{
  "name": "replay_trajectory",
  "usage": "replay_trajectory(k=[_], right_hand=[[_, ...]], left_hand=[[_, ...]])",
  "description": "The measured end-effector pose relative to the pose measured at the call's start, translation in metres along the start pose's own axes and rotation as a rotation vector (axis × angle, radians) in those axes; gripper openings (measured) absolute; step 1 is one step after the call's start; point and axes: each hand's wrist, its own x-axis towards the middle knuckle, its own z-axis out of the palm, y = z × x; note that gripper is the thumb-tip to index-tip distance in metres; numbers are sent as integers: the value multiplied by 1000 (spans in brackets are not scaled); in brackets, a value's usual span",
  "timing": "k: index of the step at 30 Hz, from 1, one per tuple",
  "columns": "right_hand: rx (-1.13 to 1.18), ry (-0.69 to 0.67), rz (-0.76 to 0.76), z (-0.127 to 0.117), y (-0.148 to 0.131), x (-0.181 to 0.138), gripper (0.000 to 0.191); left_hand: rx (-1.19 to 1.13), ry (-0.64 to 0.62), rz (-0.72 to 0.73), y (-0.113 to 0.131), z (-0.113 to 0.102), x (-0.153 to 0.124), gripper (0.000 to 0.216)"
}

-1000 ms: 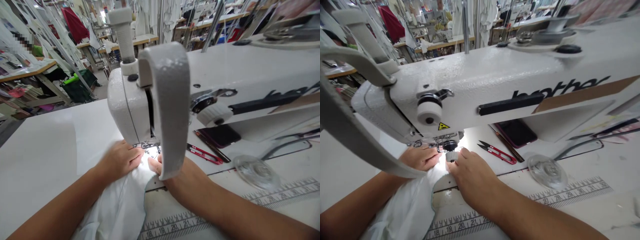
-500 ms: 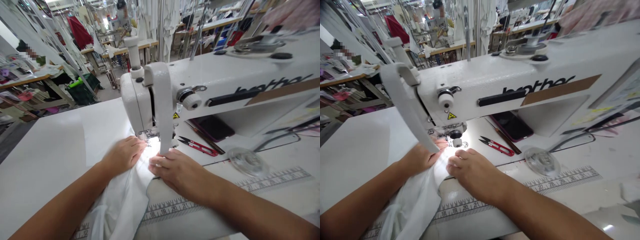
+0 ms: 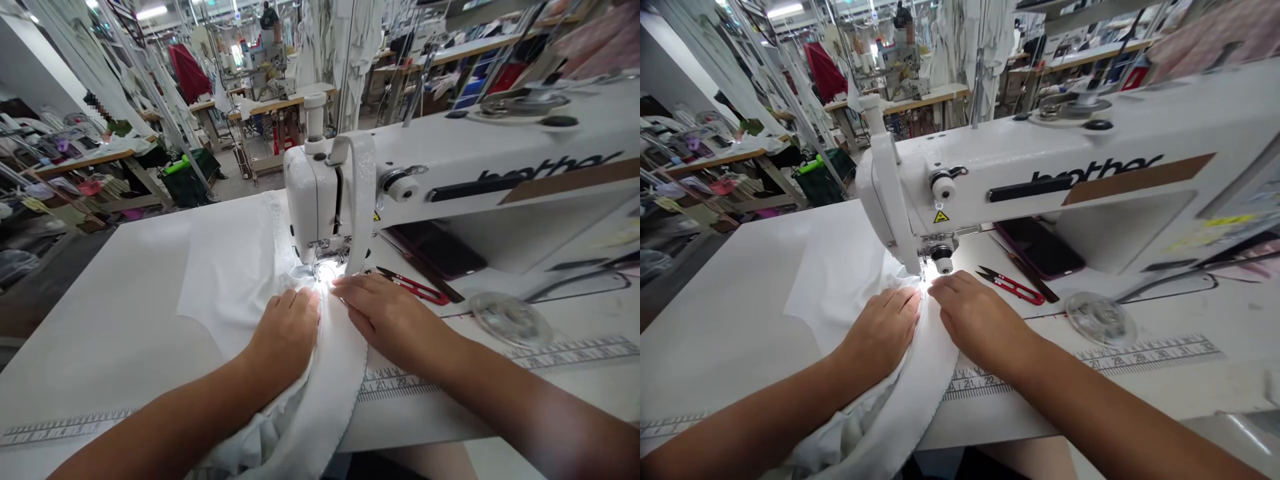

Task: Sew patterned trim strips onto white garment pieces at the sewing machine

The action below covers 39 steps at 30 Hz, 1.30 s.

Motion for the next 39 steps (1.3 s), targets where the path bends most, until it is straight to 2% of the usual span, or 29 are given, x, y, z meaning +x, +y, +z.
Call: replay_trajectory(k=[3,5,7,9,12,18,25,31,33,35,37,39], right_hand=[[-37,96,26,7,-11,5,30],[-32,132,-18,10,-15,5,30],[-21,93,-54,13,-18,4,29],[-29,-1,-48,18,-19,2,26],[-48,-90,-36,26,-13,-4,26],[-21,-136,-53,25,2,-16,35],[31,-148,-67,20,11,-14,36],[61,-167,-68,24,21,-12,41],[66,-166,-62,24,21,-12,38],[66,-167,-61,22,20,-13,32],[62,-179,-67,20,18,-12,25],[69,-205,-77,16,16,-11,19]], left_hand=[[6,3,3,-1,1,0,29],[6,10,7,-2,1,0,25],[0,29,11,-2,2,0,20],[-6,35,12,-4,2,0,18],[-9,6,10,-4,0,-1,19],[-26,-36,-14,0,-2,-1,18],[-44,1,-58,1,-1,1,23],[-167,4,-80,-7,5,8,31],[-271,-16,-50,-12,-6,6,32],[-410,-65,-38,-18,-28,-9,27],[-571,-172,-101,-24,-56,-41,19],[-757,-381,-222,-28,-78,-88,14]])
